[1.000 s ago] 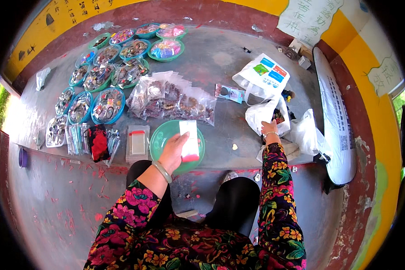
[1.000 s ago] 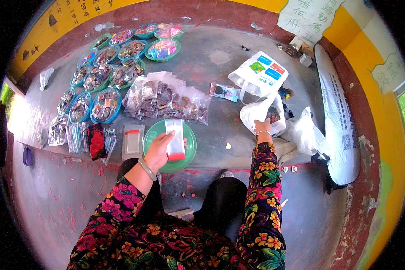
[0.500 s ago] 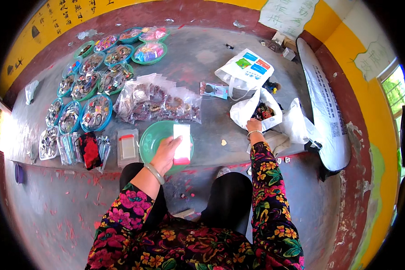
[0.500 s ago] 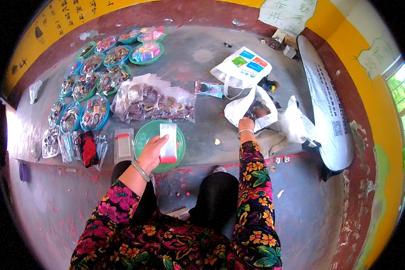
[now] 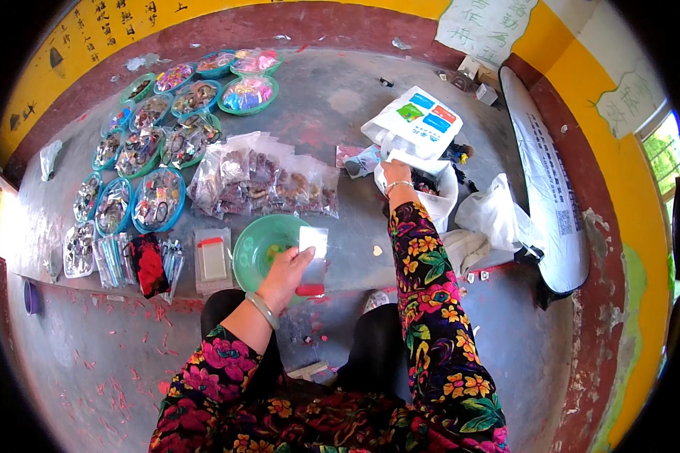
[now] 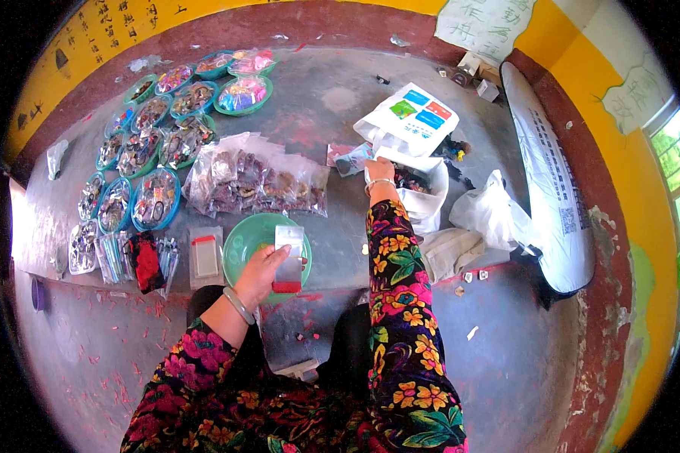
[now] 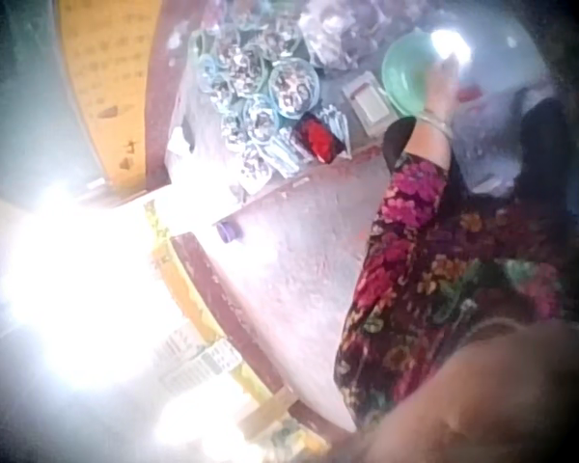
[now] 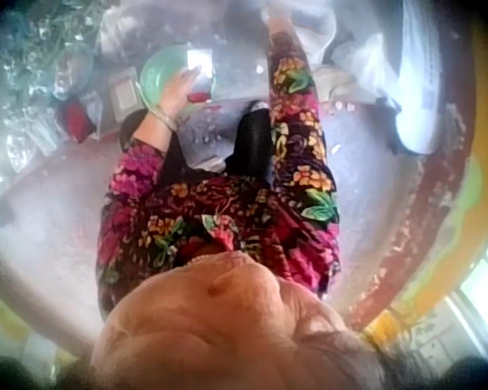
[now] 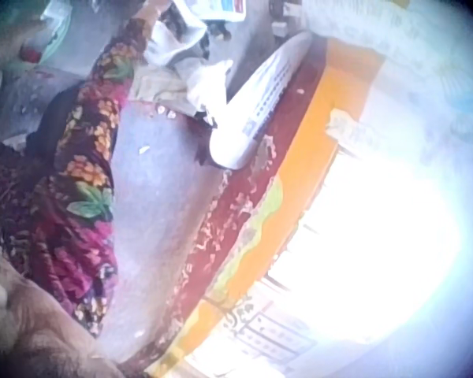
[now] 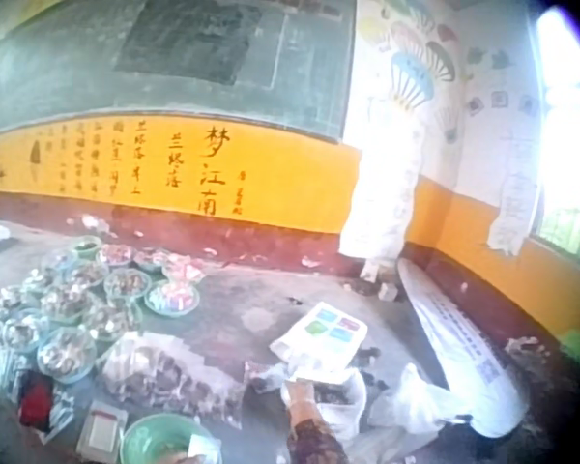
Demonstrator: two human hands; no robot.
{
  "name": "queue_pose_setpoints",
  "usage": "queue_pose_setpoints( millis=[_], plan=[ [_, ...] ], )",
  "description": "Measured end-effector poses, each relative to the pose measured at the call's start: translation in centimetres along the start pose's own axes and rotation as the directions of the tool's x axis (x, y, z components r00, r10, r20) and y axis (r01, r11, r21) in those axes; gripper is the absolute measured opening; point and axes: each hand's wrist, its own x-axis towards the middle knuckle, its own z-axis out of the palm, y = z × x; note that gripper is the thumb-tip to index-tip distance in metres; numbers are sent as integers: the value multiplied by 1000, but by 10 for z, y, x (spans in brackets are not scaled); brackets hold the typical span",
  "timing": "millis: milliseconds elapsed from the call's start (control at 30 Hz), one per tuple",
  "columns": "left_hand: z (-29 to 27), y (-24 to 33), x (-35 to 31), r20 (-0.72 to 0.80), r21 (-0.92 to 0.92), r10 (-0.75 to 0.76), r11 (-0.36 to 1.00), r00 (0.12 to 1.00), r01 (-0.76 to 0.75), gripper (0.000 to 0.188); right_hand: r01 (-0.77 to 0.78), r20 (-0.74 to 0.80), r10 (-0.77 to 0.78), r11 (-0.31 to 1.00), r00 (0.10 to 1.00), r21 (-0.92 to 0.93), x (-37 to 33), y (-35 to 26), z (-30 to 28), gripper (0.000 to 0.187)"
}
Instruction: The person sits on the floor and packs small, colorful craft items into clear plastic bags. They pick up items from a green bowl and a white sack, place them into bags, and seal them. The workspace is cluttered with pre-packaged items and loose materials.
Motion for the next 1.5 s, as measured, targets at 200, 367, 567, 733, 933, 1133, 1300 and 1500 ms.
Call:
queue_pose_setpoints(
  millis=[200, 367, 567, 733, 933, 1133, 1300, 1500],
  plan=[
    [12, 3, 3, 18, -63, -76, 995, 997, 77, 25, -56, -128, 227, 663, 965, 746, 36, -26, 13, 16],
    [18, 18, -8, -19, -119, -82, 990, 996, 79, 23, -20, 1, 29, 670, 1000, 742, 1, -100, -15, 21],
    [-3, -11, 6, -20, -18, -2, 1000, 1000, 1, 24, -122, -119, 126, 992, 985, 36, -53, -23, -95, 58],
    [7, 10, -6, 59, -62, -36, 997, 998, 39, 26, -507, -108, 554, 644, 825, -573, -168, 142, -148, 85],
    [10, 13, -14, 70, 31, -67, 997, 995, 65, 27, -604, -191, 590, 659, 785, -448, -227, 163, -126, 85],
    [16, 6, -10, 50, 51, -64, 997, 997, 61, 26, -662, -298, 616, 528, 730, -531, -229, 115, -128, 68],
    [18, 5, -8, 55, 65, -63, 996, 996, 59, 26, -616, -302, 542, 622, 784, -483, -230, 123, -136, 49],
    [8, 2, -10, 50, 53, -66, 997, 997, 64, 27, -453, -422, 295, 821, 858, -347, -250, 69, -144, 36]
  ],
)
